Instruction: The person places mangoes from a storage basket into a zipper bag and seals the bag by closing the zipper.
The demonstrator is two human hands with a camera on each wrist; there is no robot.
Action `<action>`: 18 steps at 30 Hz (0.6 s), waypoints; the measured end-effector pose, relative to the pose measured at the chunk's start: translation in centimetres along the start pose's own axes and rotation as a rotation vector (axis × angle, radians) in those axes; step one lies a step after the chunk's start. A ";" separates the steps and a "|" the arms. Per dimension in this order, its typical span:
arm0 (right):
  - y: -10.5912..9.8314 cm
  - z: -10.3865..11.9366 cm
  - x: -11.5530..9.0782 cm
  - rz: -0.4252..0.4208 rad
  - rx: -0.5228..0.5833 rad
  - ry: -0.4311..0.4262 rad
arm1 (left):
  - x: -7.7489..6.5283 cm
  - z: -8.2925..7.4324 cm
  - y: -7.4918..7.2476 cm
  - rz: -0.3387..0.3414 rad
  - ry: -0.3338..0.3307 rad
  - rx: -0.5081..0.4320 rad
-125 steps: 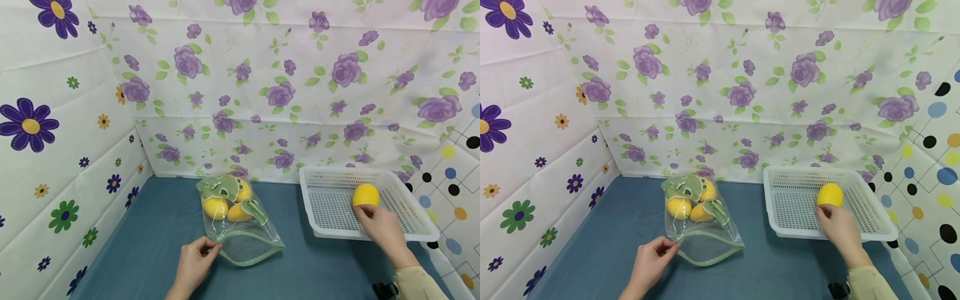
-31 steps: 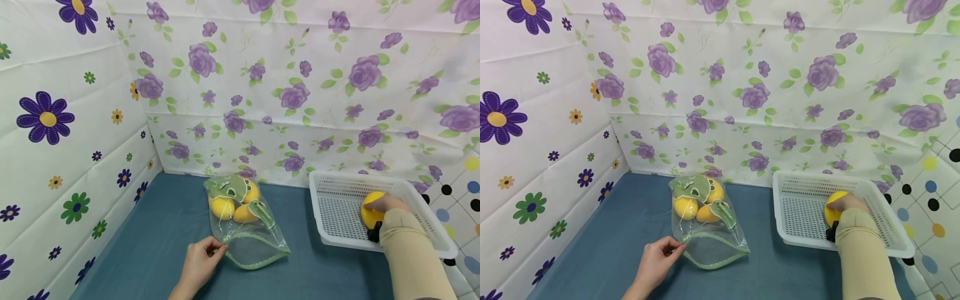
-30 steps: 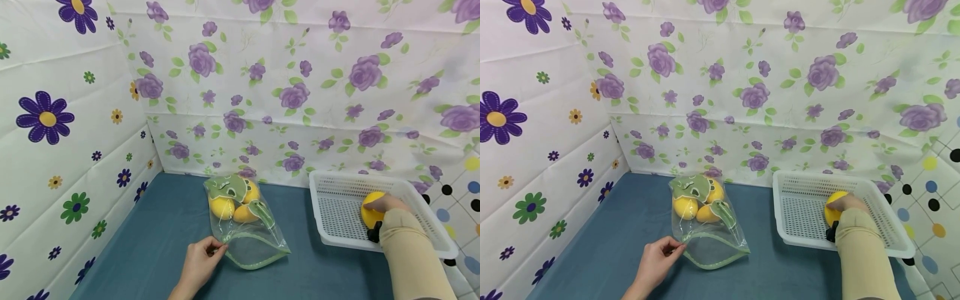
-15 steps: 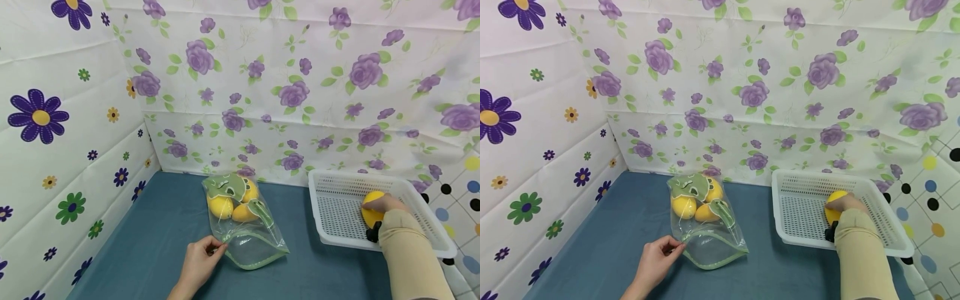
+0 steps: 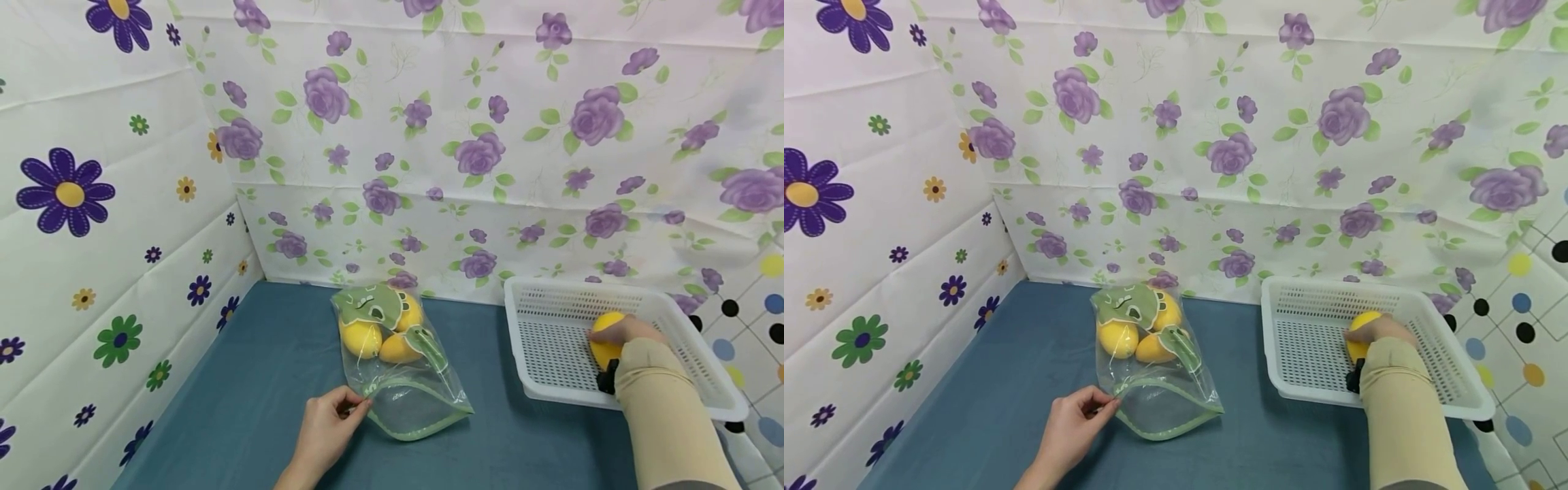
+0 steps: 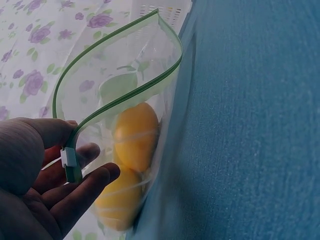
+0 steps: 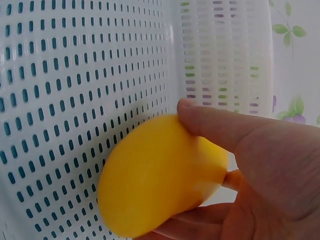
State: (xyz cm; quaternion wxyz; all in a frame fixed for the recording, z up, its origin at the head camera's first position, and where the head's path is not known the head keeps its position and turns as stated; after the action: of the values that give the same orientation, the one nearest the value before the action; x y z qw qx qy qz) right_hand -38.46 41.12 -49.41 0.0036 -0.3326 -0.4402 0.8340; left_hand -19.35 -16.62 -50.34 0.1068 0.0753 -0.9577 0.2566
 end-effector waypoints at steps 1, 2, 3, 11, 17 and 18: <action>0.0 0.0 0.1 -0.003 0.001 -0.001 | 0.0 0.0 0.0 0.000 0.000 0.001; 0.0 0.0 0.1 -0.008 0.008 0.001 | 0.0 0.0 0.0 0.000 0.000 0.001; 0.0 -0.1 0.2 -0.008 0.017 -0.001 | 0.0 0.0 0.0 0.002 0.000 0.001; -0.2 0.0 0.4 -0.018 -0.055 -0.031 | 0.0 -0.1 -0.1 0.000 0.007 0.006; -0.7 1.0 0.2 -0.012 -0.122 -0.178 | 0.0 -0.1 -0.3 -0.002 0.002 0.012; -0.9 1.1 0.1 -0.015 -0.113 -0.192 | 0.0 -0.2 -0.3 -0.001 0.001 0.012</action>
State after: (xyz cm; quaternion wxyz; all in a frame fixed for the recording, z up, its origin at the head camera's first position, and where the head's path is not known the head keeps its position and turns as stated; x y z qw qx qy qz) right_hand -39.36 40.89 -48.36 -0.0509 -0.2474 -0.4872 0.8359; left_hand -19.31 -16.77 -50.07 0.1070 0.0760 -0.9560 0.2624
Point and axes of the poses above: each hand's wrist, its own x-axis towards the middle knuckle, its own y-axis out of the palm, z = x × y, the point moved 9 cm from there along x, towards the middle knuckle
